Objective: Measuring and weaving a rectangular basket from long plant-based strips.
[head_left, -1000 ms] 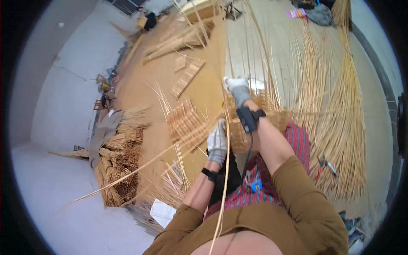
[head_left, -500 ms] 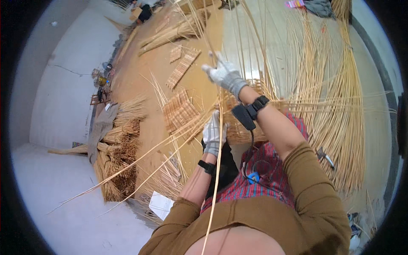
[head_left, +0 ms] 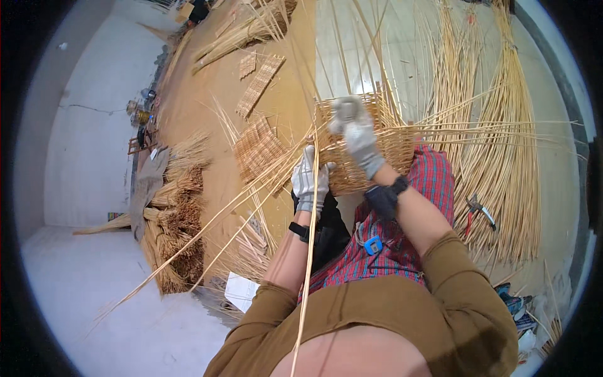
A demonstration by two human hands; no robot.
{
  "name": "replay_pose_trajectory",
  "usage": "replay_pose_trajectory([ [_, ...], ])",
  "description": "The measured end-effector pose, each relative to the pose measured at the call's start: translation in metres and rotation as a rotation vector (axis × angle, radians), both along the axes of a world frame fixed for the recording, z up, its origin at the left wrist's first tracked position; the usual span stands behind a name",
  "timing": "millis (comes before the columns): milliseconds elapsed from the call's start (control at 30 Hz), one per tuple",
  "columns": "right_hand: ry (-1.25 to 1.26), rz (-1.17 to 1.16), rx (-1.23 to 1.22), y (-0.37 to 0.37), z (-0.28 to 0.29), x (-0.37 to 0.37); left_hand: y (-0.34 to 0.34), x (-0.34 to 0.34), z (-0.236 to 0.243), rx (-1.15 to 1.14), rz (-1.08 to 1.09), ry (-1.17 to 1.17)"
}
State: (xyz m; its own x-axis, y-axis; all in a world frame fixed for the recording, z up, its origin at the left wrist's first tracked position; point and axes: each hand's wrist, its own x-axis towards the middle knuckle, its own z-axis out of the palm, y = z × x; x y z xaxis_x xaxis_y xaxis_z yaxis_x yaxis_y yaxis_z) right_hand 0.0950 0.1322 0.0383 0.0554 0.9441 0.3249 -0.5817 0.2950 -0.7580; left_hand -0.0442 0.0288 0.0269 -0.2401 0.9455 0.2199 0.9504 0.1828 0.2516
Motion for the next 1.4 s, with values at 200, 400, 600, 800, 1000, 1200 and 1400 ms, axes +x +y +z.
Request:
replay_pose_trajectory([
  [200, 0.241, 0.228, -0.291, -0.01, -0.036, 0.05, 0.008, 0.005, 0.017, 0.043, -0.02, -0.026],
  [400, 0.223, 0.021, -0.537, -0.014, -0.053, 0.058, -0.002, 0.033, 0.029, 0.252, -0.393, 0.035],
  [600, -0.256, -0.187, -0.276, 0.003, -0.035, 0.056, 0.06, 0.039, 0.016, -0.164, -0.173, -1.047],
  [800, -1.075, -0.259, 0.082, 0.063, 0.014, 0.042, 0.063, 0.046, 0.003, -0.023, -0.094, -0.975],
  [1000, -0.562, -0.271, -0.384, -0.016, -0.04, 0.155, 0.048, 0.078, 0.022, 0.214, -0.064, -0.609],
  [1200, -1.764, -0.845, 0.133, 0.031, -0.011, 0.148, 0.055, 0.131, -0.011, -0.166, -0.231, -0.119],
  [1400, -1.599, -0.392, -0.027, 0.011, -0.044, 0.15, 0.055, 0.121, -0.009, -0.236, -0.264, -0.254],
])
